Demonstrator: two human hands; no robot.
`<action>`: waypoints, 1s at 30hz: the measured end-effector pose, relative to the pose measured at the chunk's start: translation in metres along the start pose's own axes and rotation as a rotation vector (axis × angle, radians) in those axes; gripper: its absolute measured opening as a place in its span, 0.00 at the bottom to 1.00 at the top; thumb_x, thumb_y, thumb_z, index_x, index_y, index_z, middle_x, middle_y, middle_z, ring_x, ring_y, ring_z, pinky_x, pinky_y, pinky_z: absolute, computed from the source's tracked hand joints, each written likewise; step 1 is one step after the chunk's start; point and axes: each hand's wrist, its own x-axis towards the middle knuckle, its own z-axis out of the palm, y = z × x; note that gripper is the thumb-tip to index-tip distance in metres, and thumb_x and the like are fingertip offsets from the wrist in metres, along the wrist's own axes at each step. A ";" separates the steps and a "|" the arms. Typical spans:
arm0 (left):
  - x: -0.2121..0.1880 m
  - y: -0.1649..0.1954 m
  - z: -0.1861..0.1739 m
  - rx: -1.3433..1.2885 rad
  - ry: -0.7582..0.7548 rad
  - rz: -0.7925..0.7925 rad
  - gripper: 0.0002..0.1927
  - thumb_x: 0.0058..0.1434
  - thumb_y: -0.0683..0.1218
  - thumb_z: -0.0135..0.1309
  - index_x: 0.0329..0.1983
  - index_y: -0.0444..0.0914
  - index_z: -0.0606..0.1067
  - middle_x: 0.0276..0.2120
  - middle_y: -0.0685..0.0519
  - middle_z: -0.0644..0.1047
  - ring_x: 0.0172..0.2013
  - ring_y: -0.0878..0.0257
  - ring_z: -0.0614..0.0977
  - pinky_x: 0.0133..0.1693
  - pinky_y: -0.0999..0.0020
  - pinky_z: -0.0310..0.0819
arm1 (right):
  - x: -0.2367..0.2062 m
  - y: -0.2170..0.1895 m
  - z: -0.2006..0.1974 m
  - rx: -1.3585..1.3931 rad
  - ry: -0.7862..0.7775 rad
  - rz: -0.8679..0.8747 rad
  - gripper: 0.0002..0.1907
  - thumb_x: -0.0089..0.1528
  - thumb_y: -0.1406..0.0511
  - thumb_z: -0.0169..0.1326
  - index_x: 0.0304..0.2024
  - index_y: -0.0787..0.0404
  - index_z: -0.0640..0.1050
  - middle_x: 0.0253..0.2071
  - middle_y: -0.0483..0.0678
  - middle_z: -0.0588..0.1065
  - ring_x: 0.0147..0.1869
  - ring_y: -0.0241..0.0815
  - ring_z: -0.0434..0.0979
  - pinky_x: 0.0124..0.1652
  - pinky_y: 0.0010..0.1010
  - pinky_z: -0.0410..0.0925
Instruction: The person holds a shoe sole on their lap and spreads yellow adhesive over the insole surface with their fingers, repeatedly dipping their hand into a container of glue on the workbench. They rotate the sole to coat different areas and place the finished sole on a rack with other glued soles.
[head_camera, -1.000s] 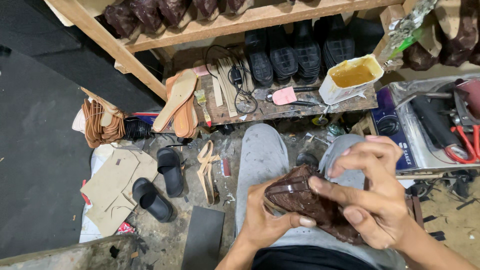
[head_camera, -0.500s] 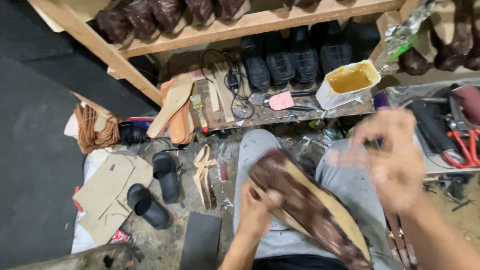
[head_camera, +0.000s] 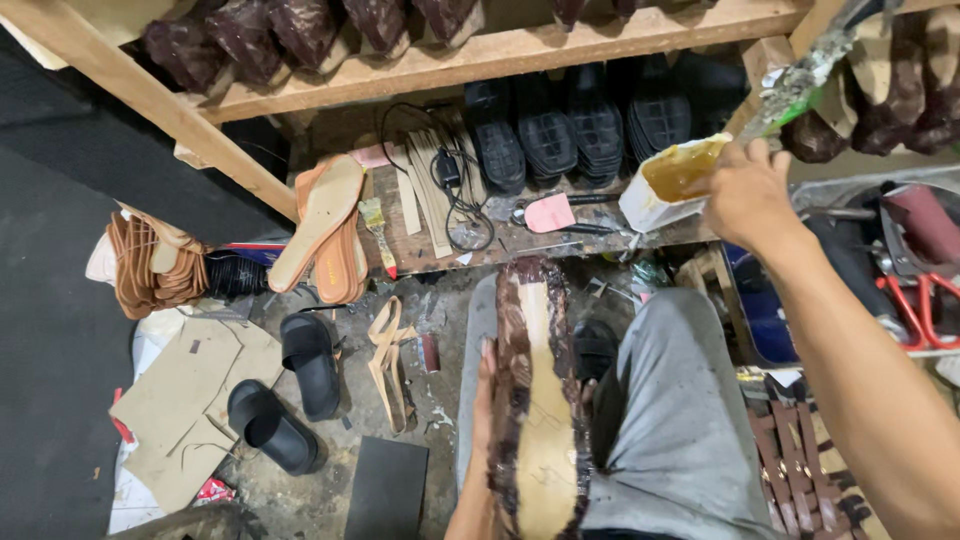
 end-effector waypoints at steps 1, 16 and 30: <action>0.000 0.002 0.002 0.013 -0.065 0.010 0.39 0.66 0.67 0.44 0.72 0.40 0.60 0.64 0.46 0.70 0.58 0.50 0.77 0.59 0.48 0.69 | 0.000 -0.002 -0.008 0.017 0.039 0.010 0.20 0.50 0.70 0.57 0.43 0.47 0.86 0.48 0.52 0.72 0.57 0.57 0.66 0.53 0.50 0.57; -0.036 -0.012 0.082 0.388 -0.120 0.280 0.43 0.63 0.56 0.57 0.75 0.33 0.56 0.64 0.41 0.72 0.59 0.54 0.78 0.60 0.58 0.74 | -0.092 -0.187 -0.219 0.711 0.311 -0.048 0.27 0.67 0.52 0.43 0.61 0.62 0.74 0.64 0.63 0.66 0.69 0.64 0.57 0.67 0.52 0.49; -0.081 -0.014 0.097 0.427 -0.182 0.310 0.43 0.63 0.55 0.59 0.75 0.31 0.57 0.64 0.42 0.72 0.59 0.55 0.78 0.61 0.59 0.74 | -0.130 -0.186 -0.242 0.568 0.362 -0.044 0.24 0.66 0.54 0.47 0.61 0.53 0.78 0.53 0.52 0.68 0.61 0.57 0.59 0.65 0.53 0.50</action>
